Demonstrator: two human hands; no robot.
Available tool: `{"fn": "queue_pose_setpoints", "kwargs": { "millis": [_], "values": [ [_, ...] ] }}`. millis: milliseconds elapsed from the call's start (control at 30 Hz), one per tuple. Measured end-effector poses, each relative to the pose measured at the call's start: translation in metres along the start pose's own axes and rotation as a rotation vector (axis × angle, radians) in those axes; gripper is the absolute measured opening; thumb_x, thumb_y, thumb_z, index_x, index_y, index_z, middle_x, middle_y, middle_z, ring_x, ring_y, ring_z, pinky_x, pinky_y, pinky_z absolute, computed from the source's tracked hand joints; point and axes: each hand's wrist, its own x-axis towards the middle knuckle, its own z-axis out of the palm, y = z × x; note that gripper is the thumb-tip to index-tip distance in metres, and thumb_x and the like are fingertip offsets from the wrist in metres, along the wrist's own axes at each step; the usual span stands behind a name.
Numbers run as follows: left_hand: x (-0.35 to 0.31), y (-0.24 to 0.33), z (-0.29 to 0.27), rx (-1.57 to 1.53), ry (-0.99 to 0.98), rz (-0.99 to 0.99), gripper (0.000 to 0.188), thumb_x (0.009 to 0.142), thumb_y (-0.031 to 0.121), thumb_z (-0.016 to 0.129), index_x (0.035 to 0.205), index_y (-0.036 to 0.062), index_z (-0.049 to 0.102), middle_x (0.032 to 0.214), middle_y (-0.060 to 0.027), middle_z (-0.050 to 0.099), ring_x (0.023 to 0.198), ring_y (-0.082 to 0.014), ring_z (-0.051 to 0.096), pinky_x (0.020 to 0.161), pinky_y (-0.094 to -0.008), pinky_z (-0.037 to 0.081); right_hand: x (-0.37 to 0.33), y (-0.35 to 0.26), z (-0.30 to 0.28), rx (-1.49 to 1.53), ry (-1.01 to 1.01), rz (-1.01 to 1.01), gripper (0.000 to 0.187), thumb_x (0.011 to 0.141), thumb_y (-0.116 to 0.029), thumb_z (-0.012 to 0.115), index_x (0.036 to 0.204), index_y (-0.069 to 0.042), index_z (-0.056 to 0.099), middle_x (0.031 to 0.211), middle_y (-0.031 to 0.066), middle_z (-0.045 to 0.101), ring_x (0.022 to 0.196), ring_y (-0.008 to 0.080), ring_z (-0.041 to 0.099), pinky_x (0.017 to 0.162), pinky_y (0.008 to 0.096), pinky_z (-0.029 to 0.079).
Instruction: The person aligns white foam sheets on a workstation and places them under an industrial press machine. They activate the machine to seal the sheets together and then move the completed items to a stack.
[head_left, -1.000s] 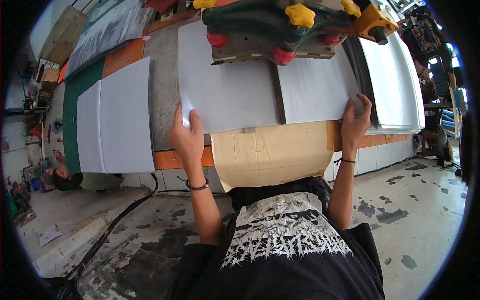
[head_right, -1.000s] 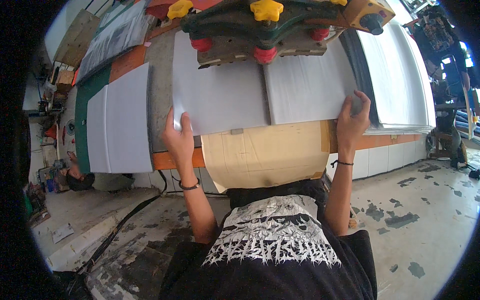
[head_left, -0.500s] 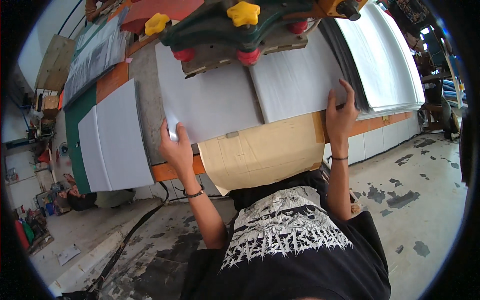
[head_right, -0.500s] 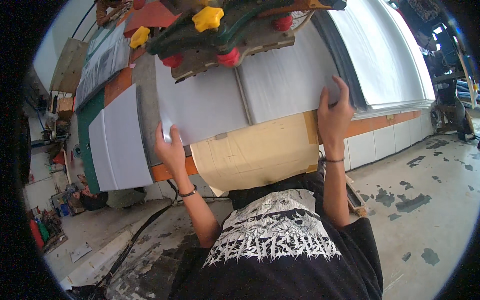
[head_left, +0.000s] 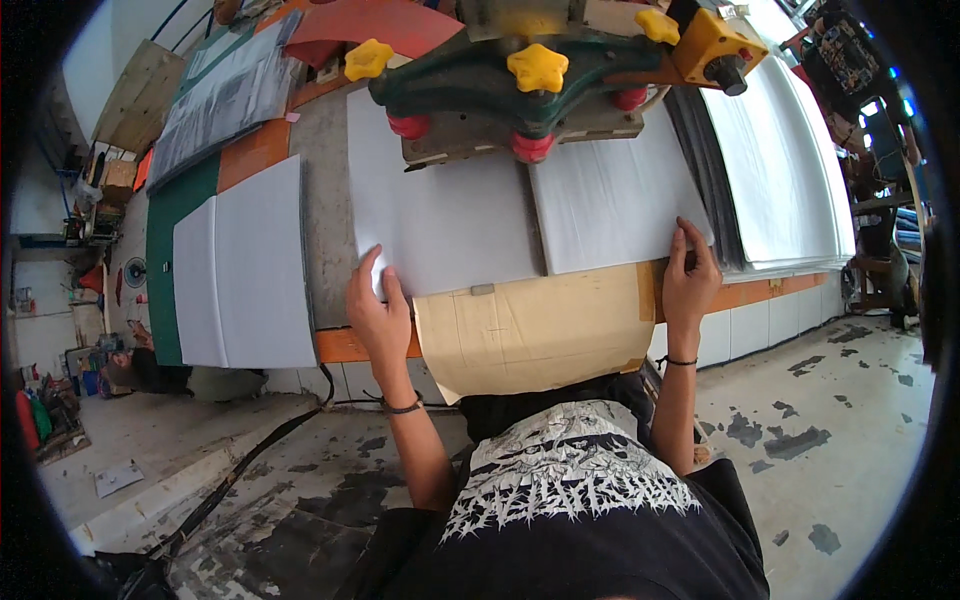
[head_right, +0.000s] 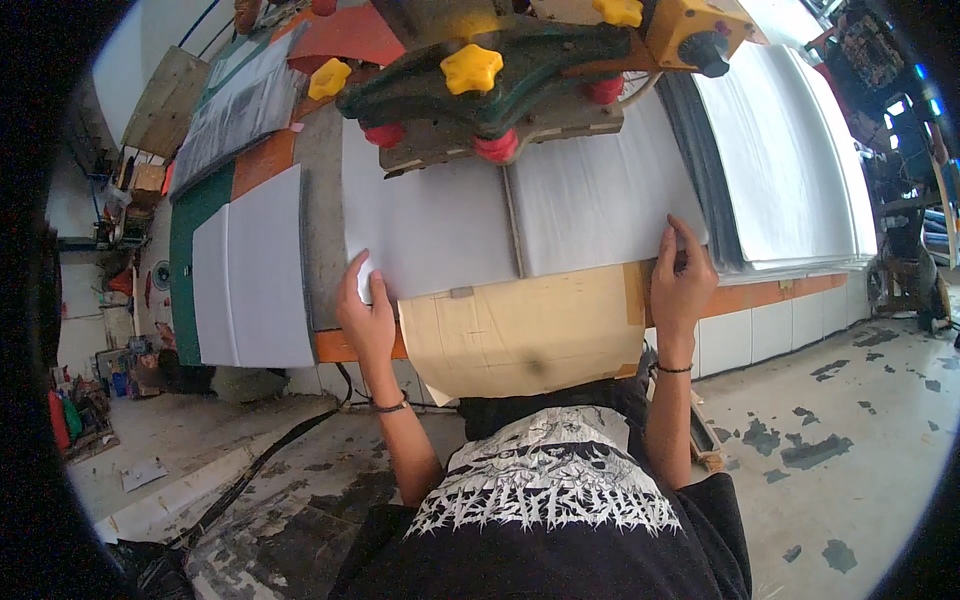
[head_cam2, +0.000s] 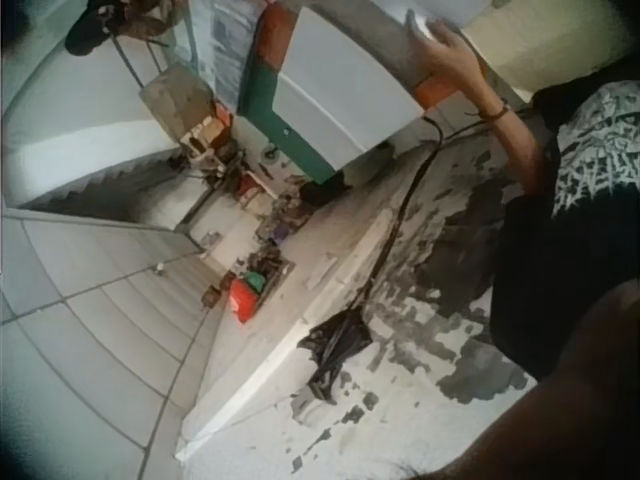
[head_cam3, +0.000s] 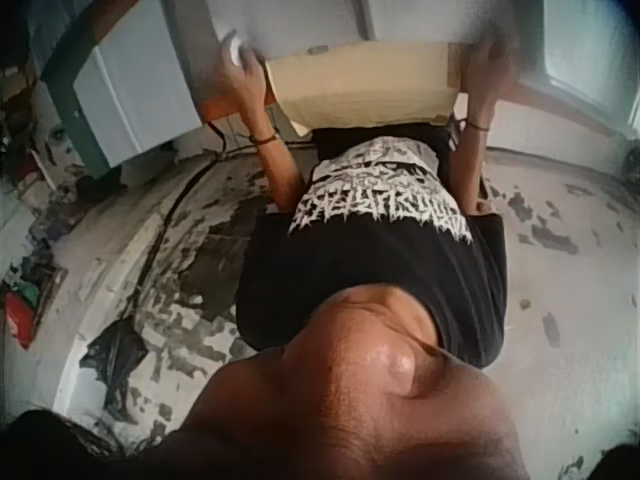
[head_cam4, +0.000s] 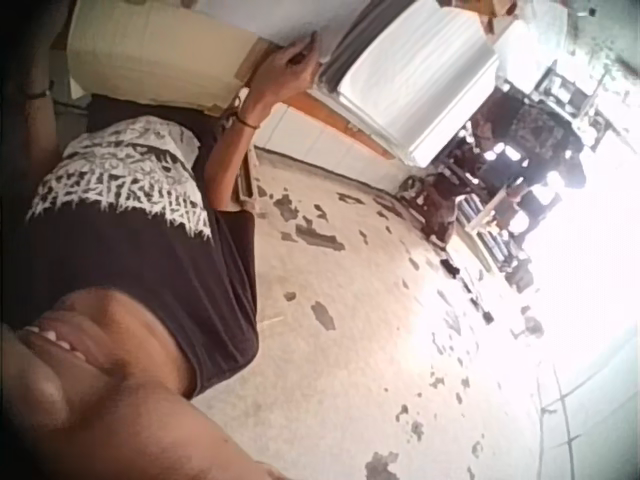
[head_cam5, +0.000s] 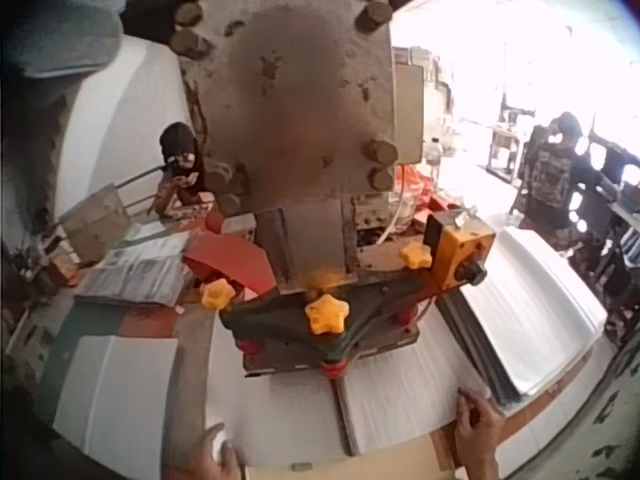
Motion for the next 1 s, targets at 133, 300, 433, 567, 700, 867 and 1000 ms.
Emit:
{"fn": "queue_pose_setpoints", "kwargs": {
  "millis": [133, 300, 433, 567, 700, 867, 1000],
  "values": [
    [0.004, 0.002, 0.0, -0.046, 0.035, 0.013, 0.026, 0.097, 0.016, 0.058, 0.119, 0.0051, 0.066, 0.113, -0.0157, 0.069, 0.104, -0.032, 0.065, 0.086, -0.043, 0.051, 0.0, 0.006, 0.002, -0.005, -0.016, -0.019, 0.018, 0.097, -0.012, 0.064, 0.108, -0.002, 0.073, 0.083, 0.0135, 0.072, 0.063, 0.0141, 0.06, 0.058, 0.0294, 0.048],
    [0.005, -0.004, 0.002, -0.134, 0.054, -0.009, 0.022, 0.095, 0.014, 0.06, 0.113, 0.004, 0.068, 0.105, -0.0154, 0.072, 0.096, -0.0332, 0.067, 0.086, -0.0423, 0.051, -0.004, 0.005, 0.0, 0.002, 0.0, -0.078, 0.017, 0.096, -0.011, 0.064, 0.107, -0.001, 0.073, 0.085, 0.0128, 0.071, 0.065, 0.0162, 0.061, 0.058, 0.0304, 0.048],
    [0.002, -0.005, -0.003, -0.149, -0.013, -0.058, 0.026, 0.097, 0.017, 0.06, 0.118, 0.0046, 0.068, 0.113, -0.0167, 0.07, 0.104, -0.0332, 0.066, 0.092, -0.0417, 0.05, -0.013, -0.003, -0.004, 0.01, 0.002, -0.142, 0.016, 0.096, -0.009, 0.063, 0.107, 0.0, 0.072, 0.089, 0.0123, 0.069, 0.07, 0.0179, 0.062, 0.061, 0.0321, 0.049],
    [-0.002, -0.001, -0.003, -0.098, 0.021, 0.03, 0.026, 0.096, 0.013, 0.059, 0.119, 0.0042, 0.065, 0.111, -0.0161, 0.068, 0.102, -0.0333, 0.063, 0.09, -0.0436, 0.049, -0.019, 0.004, -0.008, -0.061, -0.005, -0.26, 0.015, 0.096, -0.008, 0.061, 0.104, 0.002, 0.071, 0.092, 0.0132, 0.068, 0.084, 0.0253, 0.063, 0.074, 0.037, 0.05],
    [-0.003, -0.007, -0.001, -0.084, 0.019, 0.044, 0.029, 0.097, 0.014, 0.057, 0.123, 0.0043, 0.063, 0.112, -0.0166, 0.066, 0.104, -0.0341, 0.06, 0.092, -0.0446, 0.047, -0.019, 0.004, -0.005, -0.053, -0.04, -0.252, 0.016, 0.096, -0.009, 0.061, 0.104, 0.001, 0.07, 0.095, 0.0142, 0.068, 0.094, 0.0317, 0.06, 0.083, 0.0414, 0.048],
    [-0.009, -0.003, -0.006, -0.05, -0.013, -0.026, 0.03, 0.098, 0.016, 0.056, 0.126, 0.0059, 0.063, 0.118, -0.0153, 0.064, 0.111, -0.034, 0.059, 0.095, -0.045, 0.047, -0.021, 0.002, -0.008, -0.114, -0.08, -0.335, 0.02, 0.099, -0.014, 0.058, 0.106, -0.001, 0.071, 0.098, 0.0136, 0.068, 0.1, 0.0345, 0.058, 0.09, 0.0439, 0.046],
    [-0.011, -0.001, -0.008, -0.089, 0.043, -0.043, 0.031, 0.096, 0.013, 0.056, 0.126, 0.0049, 0.061, 0.113, -0.0145, 0.06, 0.107, -0.0333, 0.056, 0.093, -0.0449, 0.046, -0.02, -0.005, -0.008, -0.113, -0.099, -0.293, 0.021, 0.1, -0.016, 0.057, 0.108, -0.002, 0.07, 0.099, 0.014, 0.068, 0.104, 0.0351, 0.056, 0.096, 0.0447, 0.043]
  ]
}}
